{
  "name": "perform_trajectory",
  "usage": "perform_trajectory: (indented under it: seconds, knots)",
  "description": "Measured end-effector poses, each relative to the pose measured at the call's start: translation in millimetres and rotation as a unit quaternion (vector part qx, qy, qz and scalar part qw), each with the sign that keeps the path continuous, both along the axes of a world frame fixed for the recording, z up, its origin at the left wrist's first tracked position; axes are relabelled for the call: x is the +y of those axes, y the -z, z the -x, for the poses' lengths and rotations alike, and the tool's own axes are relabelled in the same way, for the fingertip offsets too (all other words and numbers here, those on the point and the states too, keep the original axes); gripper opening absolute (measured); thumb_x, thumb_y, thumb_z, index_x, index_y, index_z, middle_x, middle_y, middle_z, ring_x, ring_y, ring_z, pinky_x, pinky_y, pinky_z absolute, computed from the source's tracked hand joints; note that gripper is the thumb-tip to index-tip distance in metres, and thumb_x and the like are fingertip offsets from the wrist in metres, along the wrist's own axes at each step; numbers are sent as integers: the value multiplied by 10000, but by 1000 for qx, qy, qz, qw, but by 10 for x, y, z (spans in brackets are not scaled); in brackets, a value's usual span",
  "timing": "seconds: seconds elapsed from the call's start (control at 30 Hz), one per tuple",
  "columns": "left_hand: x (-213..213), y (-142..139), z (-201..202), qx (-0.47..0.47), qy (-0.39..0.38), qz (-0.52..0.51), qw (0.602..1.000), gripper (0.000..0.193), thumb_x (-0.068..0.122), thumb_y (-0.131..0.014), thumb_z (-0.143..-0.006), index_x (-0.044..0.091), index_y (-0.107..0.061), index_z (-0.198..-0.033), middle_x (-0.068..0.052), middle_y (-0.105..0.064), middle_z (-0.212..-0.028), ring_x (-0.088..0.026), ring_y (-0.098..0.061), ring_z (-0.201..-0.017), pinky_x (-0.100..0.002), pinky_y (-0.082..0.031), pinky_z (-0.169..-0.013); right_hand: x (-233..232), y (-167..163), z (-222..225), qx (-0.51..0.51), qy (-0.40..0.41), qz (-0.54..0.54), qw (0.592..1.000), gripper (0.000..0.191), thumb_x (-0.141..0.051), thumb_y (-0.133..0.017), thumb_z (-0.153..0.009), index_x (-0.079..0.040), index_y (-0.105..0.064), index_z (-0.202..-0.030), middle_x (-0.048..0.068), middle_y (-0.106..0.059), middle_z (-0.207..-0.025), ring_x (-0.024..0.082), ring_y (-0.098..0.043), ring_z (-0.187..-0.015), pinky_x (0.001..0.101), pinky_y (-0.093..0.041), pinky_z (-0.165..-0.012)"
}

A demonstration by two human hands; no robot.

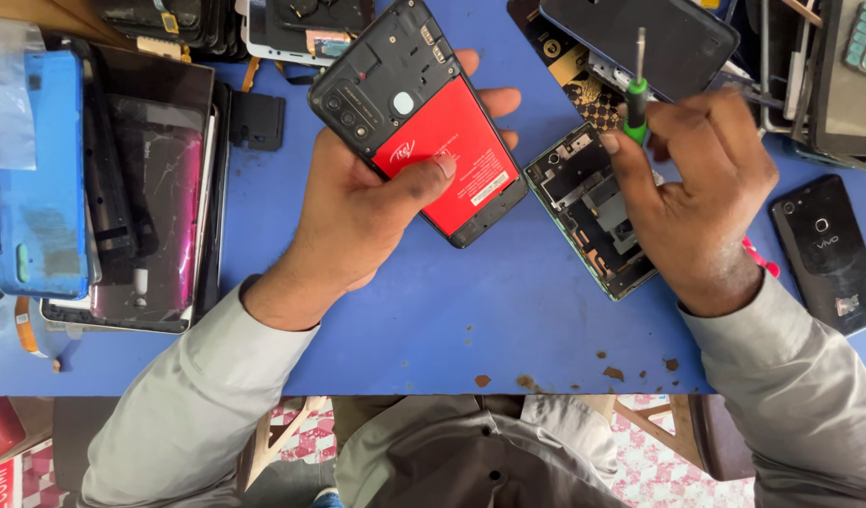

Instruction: The person uses a green-handled screwdriver to tighten screws on a smartphone with a red battery visible, then closes the back cover and inspects the device. The person handles the phone and screwdriver throughout, working at a cluttered blue workbench with other disassembled phones nearby.

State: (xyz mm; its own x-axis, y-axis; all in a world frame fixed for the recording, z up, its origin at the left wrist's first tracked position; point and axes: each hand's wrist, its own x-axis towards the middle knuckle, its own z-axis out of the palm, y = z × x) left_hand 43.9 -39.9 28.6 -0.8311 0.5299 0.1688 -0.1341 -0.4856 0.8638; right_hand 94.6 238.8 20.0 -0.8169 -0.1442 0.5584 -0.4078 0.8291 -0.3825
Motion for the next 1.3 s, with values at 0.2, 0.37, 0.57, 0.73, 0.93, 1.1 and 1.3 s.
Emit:
perform_trajectory:
  seconds: [0.2, 0.37, 0.57, 0.73, 0.93, 1.1, 1.3]
  knots:
    - [-45, 107, -3, -13, 3, -32, 999, 434, -38, -574, -1125, -31, -420, -1530, -215, -560, -1494, -350, -630, -1366, -520, -574, -1186, 0, -10, 51, 9, 18, -87, 996, 279, -35, -909, -957, 31, -720, -1150, 135, -562, -1004, 276, -578, -895, 400, -487, -809]
    - [-60, 86, -6, -25, 2, -15, 1000, 444, 27, -615, -1102, -46, -448, -1506, -256, -634, -1407, -359, -688, -1273, -503, -589, -1146, 39, -8, 90, 9, 12, -125, 992, 291, -42, -860, -960, -3, -732, -1218, 83, -608, -1030, 263, -549, -970, 383, -451, -888]
    - [-40, 33, 18, -68, -3, -8, 998, 513, 25, -602, -1016, -56, -478, -1507, -272, -671, -1331, -374, -719, -1188, -505, -600, -1090, 43, 28, 117, 10, 10, -145, 989, 220, -57, -842, -959, -34, -742, -1154, 56, -635, -1002, 233, -556, -951, 372, -420, -900]
    - [-30, 21, 17, -72, -4, -12, 997, 504, 14, -582, -1012, -60, -479, -1501, -275, -668, -1325, -366, -721, -1173, -498, -599, -1083, 51, 47, 115, 10, 14, -155, 988, 175, -73, -845, -976, -45, -751, -1121, 31, -649, -961, 211, -560, -906, 372, -405, -896]
    - [-42, 16, 33, -86, 0, -27, 996, 594, 11, -563, -991, -19, -385, -1557, -274, -664, -1369, -362, -722, -1140, -502, -603, -1072, 74, 79, 116, 13, 21, -169, 985, 151, -87, -844, -970, -71, -758, -1092, 16, -658, -956, 198, -573, -908, 351, -401, -876]
    - [-39, 16, 25, -96, -7, -36, 995, 611, 11, -545, -992, 8, -369, -1577, -274, -664, -1333, -361, -724, -1128, -501, -603, -1062, 97, 100, 117, 8, 25, -172, 985, 157, -88, -846, -967, -77, -757, -1096, 19, -658, -981, 201, -578, -932, 351, -402, -886]
    - [-44, -7, 14, -100, -10, -27, 995, 598, 5, -530, -992, 7, -378, -1570, -268, -662, -1366, -362, -723, -1146, -512, -604, -1086, 101, 87, 101, 3, 32, -174, 984, 190, -72, -849, -940, -71, -749, -1101, 22, -659, -1010, 204, -579, -958, 371, -404, -929]
